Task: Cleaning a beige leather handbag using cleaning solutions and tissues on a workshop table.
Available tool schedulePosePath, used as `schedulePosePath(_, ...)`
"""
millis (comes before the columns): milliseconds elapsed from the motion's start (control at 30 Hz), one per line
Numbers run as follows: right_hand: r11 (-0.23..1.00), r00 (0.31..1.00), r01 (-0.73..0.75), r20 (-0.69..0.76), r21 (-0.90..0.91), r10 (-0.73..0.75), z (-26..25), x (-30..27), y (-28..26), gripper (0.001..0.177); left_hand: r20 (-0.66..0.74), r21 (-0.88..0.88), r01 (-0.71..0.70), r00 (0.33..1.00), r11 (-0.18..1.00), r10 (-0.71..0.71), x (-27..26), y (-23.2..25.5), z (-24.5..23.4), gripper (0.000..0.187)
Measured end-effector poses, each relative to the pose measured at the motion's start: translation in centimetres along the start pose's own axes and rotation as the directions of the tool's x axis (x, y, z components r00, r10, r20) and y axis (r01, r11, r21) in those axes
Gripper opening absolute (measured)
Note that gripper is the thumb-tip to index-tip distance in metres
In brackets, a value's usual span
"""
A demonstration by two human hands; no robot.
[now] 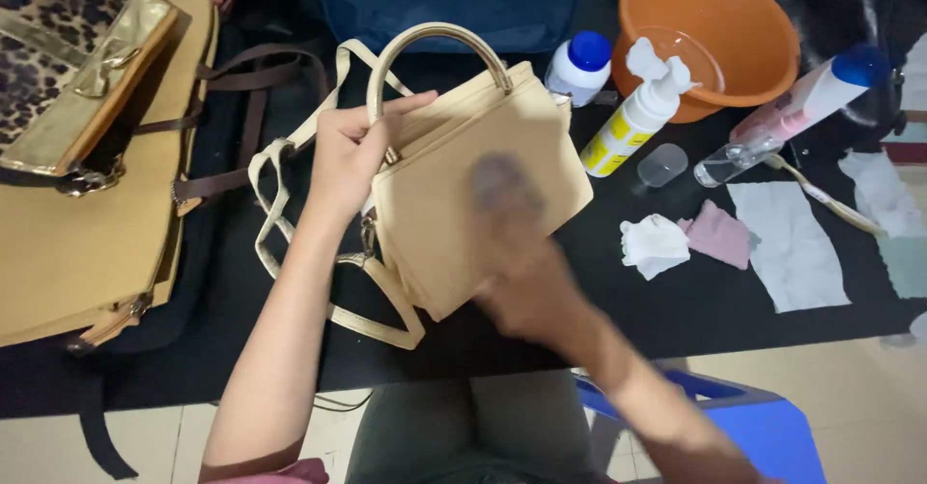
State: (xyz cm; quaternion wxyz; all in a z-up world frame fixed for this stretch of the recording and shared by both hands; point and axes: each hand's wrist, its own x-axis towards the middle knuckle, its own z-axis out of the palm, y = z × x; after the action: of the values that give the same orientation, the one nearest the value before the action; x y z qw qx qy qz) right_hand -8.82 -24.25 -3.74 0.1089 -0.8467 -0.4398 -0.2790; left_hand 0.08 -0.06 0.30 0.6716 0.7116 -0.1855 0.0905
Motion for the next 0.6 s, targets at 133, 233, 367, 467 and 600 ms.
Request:
schedulePosePath(133, 0.928, 0.993, -0.062, 0.115, 0.369, 0.021, -0.1, 1.6, -6.6, 0.088, -0.022, 0.027, 0.014, 1.000, 1.000, -0.013, 0.0, 0.1, -0.3, 0.038)
schedulePosePath(233, 0.946, 0.970, -0.064, 0.242, 0.316, -0.015, -0.3, -0.8, -5.7, 0.085, -0.032, 0.017, -0.022, 0.999, 1.000, 0.023, 0.3, -0.1, -0.3, 0.018)
schedulePosePath(367, 0.998, 0.999, -0.052, 0.014, 0.021, 0.052, -1.1, -3.2, -0.2, 0.085, 0.016, -0.129, 0.041, 0.999, 0.991, -0.039, 0.6, -1.8, -0.9, 0.036)
schedulePosePath(467, 0.956, 0.957, -0.285, 0.069, 0.064, 0.281, 0.4, -7.3, 5.5, 0.082, 0.019, -0.116, 0.044, 0.999, 0.992, -0.042, 0.0, -2.0, -0.9, 0.037)
schedulePosePath(600, 0.905, 0.909, -0.416, 0.054, 0.086, 0.413, -0.8, -3.6, 3.1, 0.079, 0.005, -0.112, 0.031, 1.000, 0.993, -0.031, -0.1, -2.5, -0.8, 0.037)
